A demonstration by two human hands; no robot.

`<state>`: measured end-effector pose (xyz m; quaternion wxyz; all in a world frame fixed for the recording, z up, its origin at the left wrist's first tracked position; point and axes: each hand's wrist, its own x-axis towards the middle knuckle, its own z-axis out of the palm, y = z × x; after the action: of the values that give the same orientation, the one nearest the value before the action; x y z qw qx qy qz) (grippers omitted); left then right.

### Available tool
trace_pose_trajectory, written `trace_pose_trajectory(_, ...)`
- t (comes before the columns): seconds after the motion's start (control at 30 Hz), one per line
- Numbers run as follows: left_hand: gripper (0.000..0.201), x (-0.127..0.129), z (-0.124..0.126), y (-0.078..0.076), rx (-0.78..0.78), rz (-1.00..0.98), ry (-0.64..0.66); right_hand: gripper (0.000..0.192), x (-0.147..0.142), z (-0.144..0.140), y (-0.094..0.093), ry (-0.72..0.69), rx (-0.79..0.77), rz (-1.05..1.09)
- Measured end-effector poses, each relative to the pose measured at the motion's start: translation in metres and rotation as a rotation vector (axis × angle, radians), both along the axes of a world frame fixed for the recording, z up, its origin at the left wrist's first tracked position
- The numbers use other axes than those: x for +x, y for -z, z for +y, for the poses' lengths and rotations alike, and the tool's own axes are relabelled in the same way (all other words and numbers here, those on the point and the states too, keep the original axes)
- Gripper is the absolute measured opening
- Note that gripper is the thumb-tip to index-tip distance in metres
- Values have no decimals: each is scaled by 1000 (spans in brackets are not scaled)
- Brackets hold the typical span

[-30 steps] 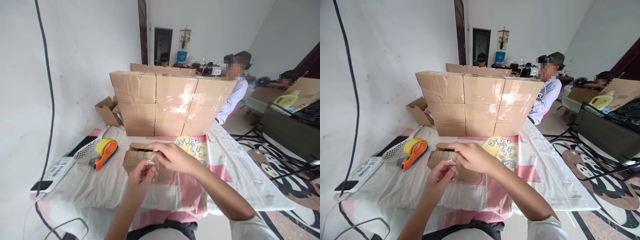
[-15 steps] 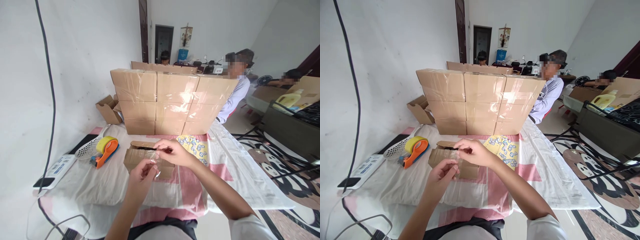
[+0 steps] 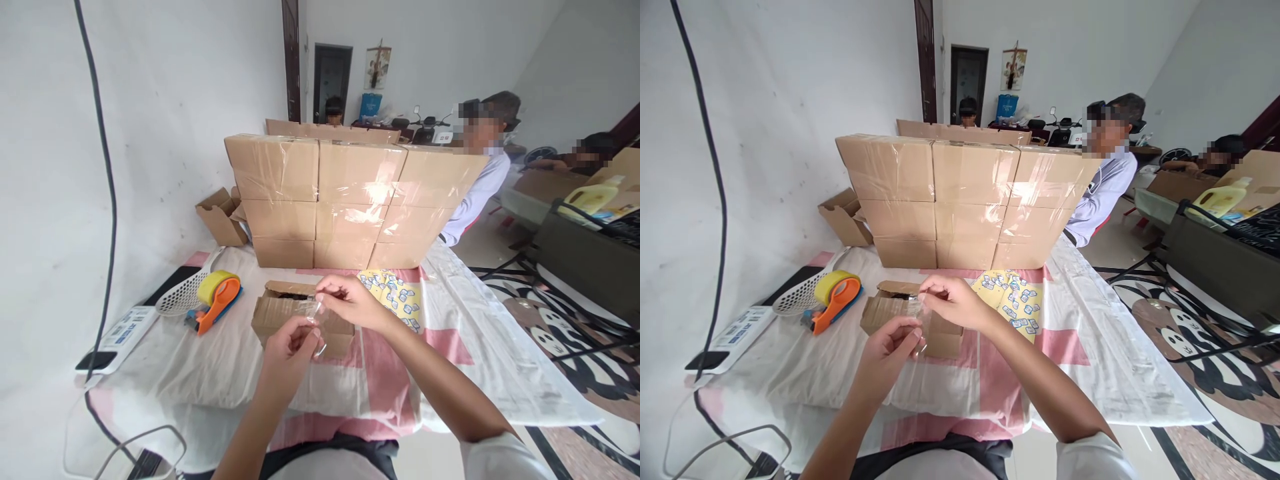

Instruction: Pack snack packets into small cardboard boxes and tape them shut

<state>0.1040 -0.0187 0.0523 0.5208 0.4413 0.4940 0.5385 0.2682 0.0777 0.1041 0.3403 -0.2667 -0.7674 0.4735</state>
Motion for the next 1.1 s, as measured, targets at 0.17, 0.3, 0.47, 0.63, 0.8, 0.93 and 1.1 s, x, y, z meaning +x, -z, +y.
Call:
trace_pose_trajectory(0.17,29,-1,3,-4,-9,5,-21,23,-1,0,4,110,275,-36)
trace_pose_trajectory(0.3,28,-2,5,-7,-1,9,-3,32,-2,1,4,79,220,29)
trace_pose_trajectory(0.47,30,-2,6,-4,-52,14,-10,45,-3,5,1,51,69,1)
trace_pose_trajectory(0.63,31,-2,7,1,-74,14,-22,33,-1,6,-5,44,54,-94)
trace_pose_trajectory(0.8,32,-4,7,2,-88,5,-22,22,-1,2,-11,85,216,-194)
trace_pose_trajectory(0.93,31,-3,7,2,-82,1,-8,26,-4,1,-13,115,369,-228)
trace_pose_trajectory(1.1,30,-5,9,6,-69,-7,5,33,-7,3,-12,138,388,-238)
